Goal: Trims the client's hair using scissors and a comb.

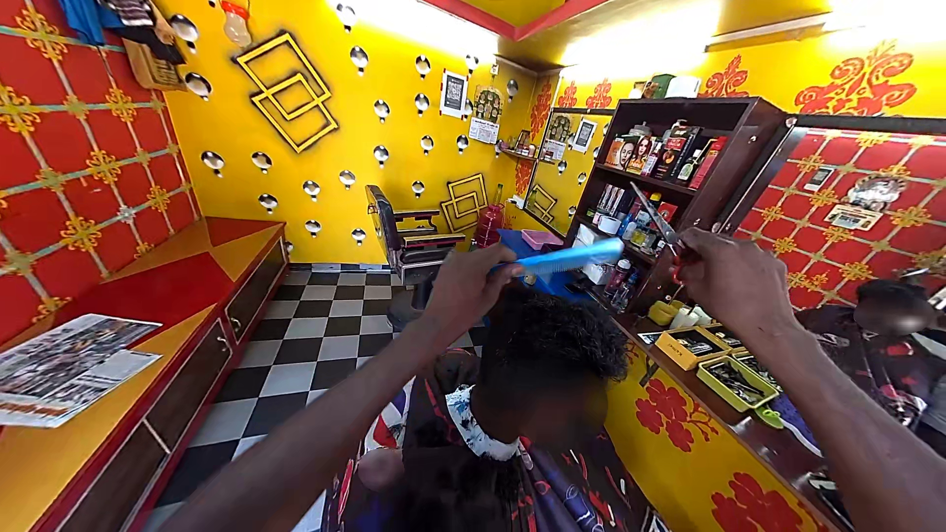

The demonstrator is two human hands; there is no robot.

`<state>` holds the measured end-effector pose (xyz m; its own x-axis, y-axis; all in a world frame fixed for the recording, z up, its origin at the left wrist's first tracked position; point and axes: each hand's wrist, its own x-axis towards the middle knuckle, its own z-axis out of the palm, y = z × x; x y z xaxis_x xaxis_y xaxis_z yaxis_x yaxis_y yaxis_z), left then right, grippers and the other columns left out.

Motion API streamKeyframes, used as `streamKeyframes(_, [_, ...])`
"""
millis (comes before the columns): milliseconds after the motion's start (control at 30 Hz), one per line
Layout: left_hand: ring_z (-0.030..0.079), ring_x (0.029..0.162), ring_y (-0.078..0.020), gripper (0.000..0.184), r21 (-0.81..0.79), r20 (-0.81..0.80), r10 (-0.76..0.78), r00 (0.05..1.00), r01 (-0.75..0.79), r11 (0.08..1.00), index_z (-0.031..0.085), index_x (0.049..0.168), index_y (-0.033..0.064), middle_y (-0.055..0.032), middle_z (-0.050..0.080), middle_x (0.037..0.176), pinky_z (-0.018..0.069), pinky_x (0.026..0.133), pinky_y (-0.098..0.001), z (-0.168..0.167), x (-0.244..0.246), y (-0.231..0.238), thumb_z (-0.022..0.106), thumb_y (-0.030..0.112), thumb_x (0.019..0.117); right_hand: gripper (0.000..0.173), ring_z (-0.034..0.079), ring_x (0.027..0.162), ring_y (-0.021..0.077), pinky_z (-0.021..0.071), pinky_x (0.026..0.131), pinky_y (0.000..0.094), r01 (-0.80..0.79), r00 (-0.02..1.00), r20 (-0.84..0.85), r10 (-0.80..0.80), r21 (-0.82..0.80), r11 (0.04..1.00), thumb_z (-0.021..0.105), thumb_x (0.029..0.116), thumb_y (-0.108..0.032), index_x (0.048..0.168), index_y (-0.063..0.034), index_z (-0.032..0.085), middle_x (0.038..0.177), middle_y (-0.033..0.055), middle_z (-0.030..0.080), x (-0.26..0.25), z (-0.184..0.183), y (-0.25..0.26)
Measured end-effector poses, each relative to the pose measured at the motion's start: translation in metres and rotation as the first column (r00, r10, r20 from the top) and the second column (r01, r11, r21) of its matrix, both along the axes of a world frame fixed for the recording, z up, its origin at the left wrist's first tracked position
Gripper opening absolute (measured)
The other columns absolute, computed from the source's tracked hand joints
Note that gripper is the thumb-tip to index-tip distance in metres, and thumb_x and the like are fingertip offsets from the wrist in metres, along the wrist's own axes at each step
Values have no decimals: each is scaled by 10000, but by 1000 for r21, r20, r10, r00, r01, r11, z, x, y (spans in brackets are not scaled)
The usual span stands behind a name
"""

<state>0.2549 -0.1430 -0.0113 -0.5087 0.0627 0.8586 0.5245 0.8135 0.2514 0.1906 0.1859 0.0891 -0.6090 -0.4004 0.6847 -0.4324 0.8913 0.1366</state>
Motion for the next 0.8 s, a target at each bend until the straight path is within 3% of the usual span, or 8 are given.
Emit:
streamKeyframes(100, [720,898,-210,200,-226,273,-150,950,215,950,752,1095,118,-52,757,962,546,859,-513,33,-17,9,618,255,1037,164,688,807,459,496,644,708,-8,993,117,20,-106,994,734,891,-19,1038,-86,705,896,190,715,4,-28,18])
streamKeyframes(167, [698,917,-179,202,-254,475,-218,853,370,894,752,1129,129,-21,754,969,495,917,-535,44,-18,5,612,245,1042,179,699,799,435,508,666,715,-45,983,167,73,-167,985,756,873,-8,1028,-91,721,868,172,722,14,-55,32])
streamKeyframes(233, [704,855,-131,198,-233,514,-282,810,448,863,761,1127,102,-5,760,916,536,905,-478,45,-10,-8,627,212,1032,171,687,763,387,510,664,679,-70,976,189,111,-210,975,779,859,-8,993,-103,731,832,129,712,27,-82,47])
streamKeyframes(300, [701,852,-86,193,-274,427,-323,845,461,844,770,1105,104,22,763,916,527,913,-448,36,1,-22,626,206,1027,184,690,741,346,527,648,646,-100,967,202,158,-269,958,767,841,3,995,-94,737,846,103,720,43,-110,64])
streamKeyframes(433, [684,961,-79,241,-343,219,-339,915,397,851,787,1115,131,30,769,1029,399,998,-494,7,19,-42,603,260,1027,233,729,797,258,595,692,550,-91,936,275,219,-410,907,723,811,-44,1042,-76,716,928,55,747,71,-158,97])
streamKeyframes(567, [690,981,-110,280,-371,57,-326,944,323,871,794,1097,132,8,773,1045,415,1005,-461,-22,26,-60,571,291,1041,241,728,844,238,611,730,448,-15,869,412,274,-532,847,722,832,50,1068,24,682,975,123,741,106,-189,113])
streamKeyframes(700, [680,978,-122,276,-374,-9,-304,953,279,885,799,1077,139,12,770,1035,429,986,-430,-48,27,-76,562,277,1044,216,740,858,150,613,751,313,60,843,456,286,-607,793,699,847,42,1049,97,646,983,126,746,132,-206,107])
streamKeyframes(800, [683,997,-118,280,-354,-20,-266,964,242,904,799,1077,156,16,771,1050,428,1003,-428,-69,30,-84,551,285,1052,206,745,858,169,617,764,321,85,847,467,252,-587,805,710,844,37,1034,100,662,979,145,749,143,-212,106])
